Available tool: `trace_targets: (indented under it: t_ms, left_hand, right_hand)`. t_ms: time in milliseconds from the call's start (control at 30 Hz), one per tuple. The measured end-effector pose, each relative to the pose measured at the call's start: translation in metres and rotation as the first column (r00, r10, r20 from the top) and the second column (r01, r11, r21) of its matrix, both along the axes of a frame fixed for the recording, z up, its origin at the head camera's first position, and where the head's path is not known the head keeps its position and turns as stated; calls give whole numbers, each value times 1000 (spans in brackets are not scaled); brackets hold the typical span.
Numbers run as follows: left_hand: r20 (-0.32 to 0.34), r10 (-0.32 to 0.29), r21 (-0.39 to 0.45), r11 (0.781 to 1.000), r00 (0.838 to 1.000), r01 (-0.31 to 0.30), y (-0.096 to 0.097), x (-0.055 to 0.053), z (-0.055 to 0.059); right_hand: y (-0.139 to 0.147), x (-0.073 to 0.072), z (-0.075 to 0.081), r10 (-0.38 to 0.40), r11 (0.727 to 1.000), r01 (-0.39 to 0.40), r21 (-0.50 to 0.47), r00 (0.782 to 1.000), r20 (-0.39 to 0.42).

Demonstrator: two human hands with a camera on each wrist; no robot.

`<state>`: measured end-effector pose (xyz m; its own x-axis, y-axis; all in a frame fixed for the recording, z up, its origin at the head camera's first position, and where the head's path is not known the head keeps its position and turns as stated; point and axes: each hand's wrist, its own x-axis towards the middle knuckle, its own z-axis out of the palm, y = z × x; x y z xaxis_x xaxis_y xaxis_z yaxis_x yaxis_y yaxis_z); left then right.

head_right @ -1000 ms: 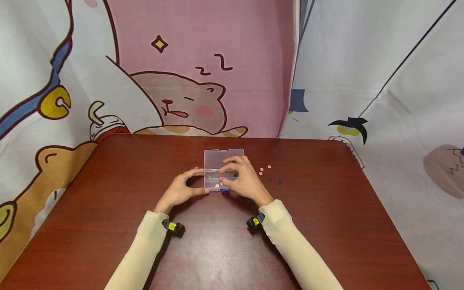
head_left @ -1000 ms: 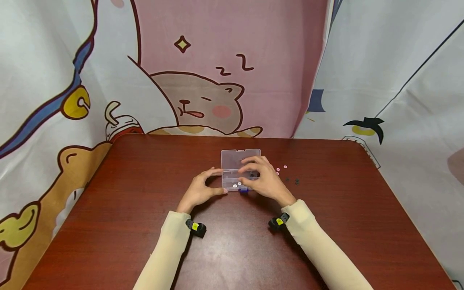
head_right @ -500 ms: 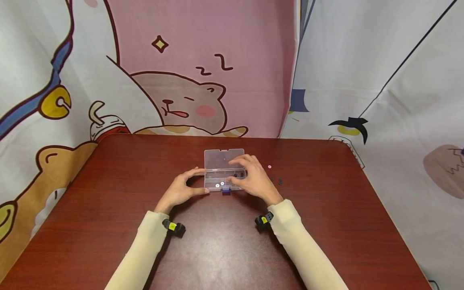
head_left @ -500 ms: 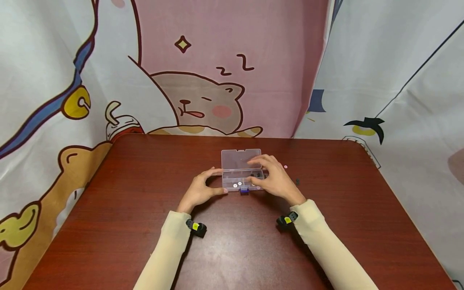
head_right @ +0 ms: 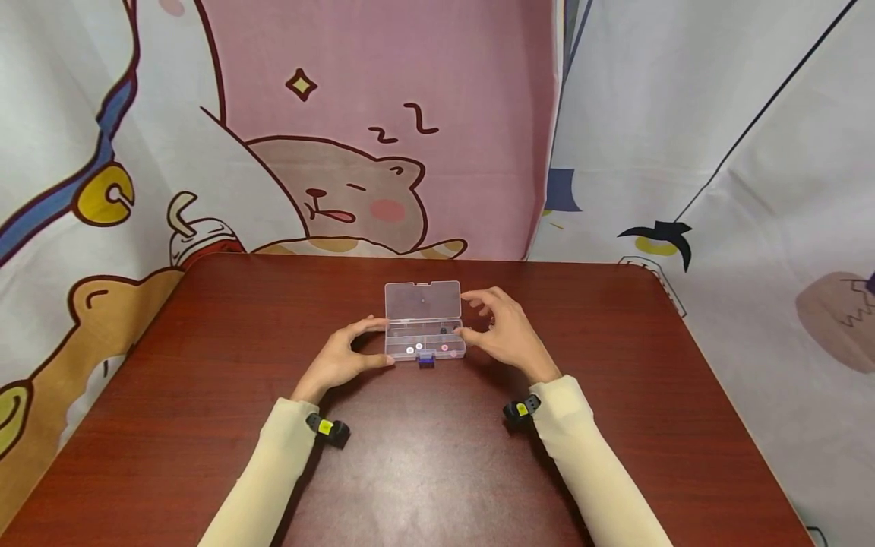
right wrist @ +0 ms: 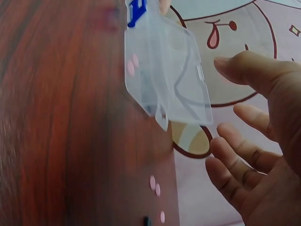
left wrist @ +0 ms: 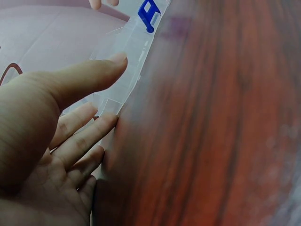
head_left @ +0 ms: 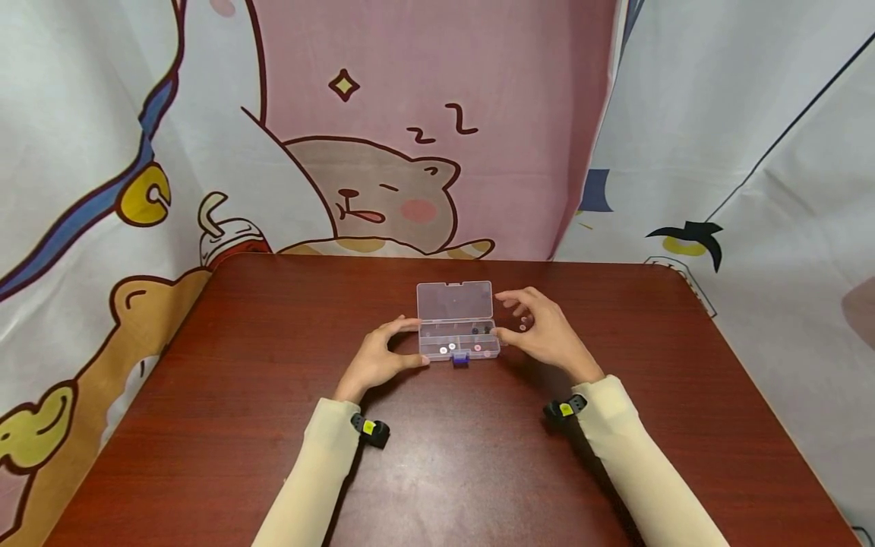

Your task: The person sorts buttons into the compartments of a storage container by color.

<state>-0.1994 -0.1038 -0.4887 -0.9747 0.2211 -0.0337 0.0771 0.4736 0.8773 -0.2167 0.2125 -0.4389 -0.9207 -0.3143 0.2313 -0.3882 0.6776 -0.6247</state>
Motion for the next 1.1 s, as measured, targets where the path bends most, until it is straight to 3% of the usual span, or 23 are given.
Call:
trace_targets:
  t_ms: [500,1100]
  left_hand:
    - [3,-3,13,1000,1000,2,1,1,1]
    - [2,-2,9,1000,1000,2,0,2,0]
  right_hand:
    - [41,0,-2,-84,994,80,71,995,45]
    - [77,1,-18,-137,984,119,135,982,131]
